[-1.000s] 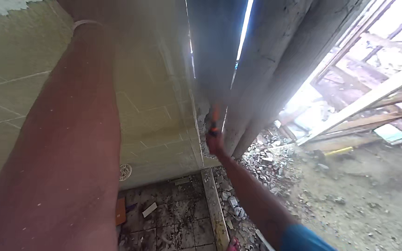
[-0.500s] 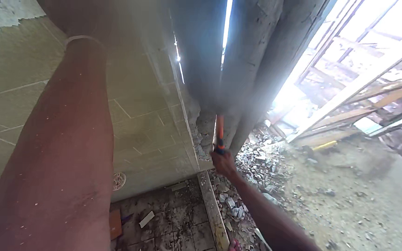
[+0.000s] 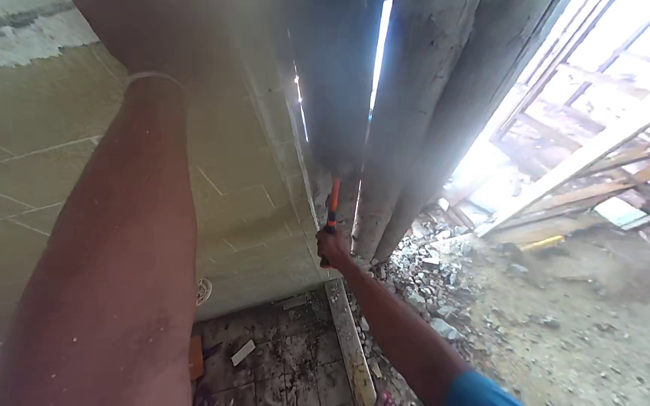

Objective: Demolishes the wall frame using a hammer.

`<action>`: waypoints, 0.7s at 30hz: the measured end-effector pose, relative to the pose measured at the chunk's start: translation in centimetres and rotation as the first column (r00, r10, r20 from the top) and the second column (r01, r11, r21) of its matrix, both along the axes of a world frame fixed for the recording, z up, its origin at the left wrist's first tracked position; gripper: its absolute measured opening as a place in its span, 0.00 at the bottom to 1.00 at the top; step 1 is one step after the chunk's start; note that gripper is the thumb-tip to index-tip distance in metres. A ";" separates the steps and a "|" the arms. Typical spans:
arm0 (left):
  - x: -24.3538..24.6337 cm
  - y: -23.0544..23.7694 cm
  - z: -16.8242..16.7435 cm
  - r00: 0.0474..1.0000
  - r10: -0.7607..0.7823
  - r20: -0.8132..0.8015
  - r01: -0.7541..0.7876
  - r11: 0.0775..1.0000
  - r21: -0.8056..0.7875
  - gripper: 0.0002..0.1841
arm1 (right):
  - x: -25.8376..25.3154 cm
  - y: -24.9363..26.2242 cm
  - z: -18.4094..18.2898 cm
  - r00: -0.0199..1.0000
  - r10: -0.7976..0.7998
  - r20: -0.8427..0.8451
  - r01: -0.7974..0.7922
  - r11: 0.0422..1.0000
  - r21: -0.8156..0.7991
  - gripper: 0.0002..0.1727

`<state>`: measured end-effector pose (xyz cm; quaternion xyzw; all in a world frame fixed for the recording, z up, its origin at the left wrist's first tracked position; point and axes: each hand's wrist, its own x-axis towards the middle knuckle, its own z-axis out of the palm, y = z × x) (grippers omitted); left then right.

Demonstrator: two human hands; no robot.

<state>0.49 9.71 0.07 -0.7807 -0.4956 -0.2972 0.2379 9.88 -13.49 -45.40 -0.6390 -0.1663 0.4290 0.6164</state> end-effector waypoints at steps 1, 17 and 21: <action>0.0 -0.3 -0.7 1.000 -0.003 -0.011 0.003 1.000 -0.026 0.18 | -0.3 -0.5 -0.1 0.996 -0.003 -0.088 0.007 0.999 0.044 0.07; 0.3 -1.6 0.7 0.984 -0.126 0.126 0.097 0.972 0.213 0.38 | 2.3 -20.8 13.6 0.979 0.132 -0.155 -0.091 0.965 0.244 0.04; 0.1 -1.0 0.3 0.994 -0.066 0.088 0.047 0.978 0.204 0.30 | 3.0 -17.7 15.5 0.988 0.093 0.124 -0.145 0.833 0.534 0.06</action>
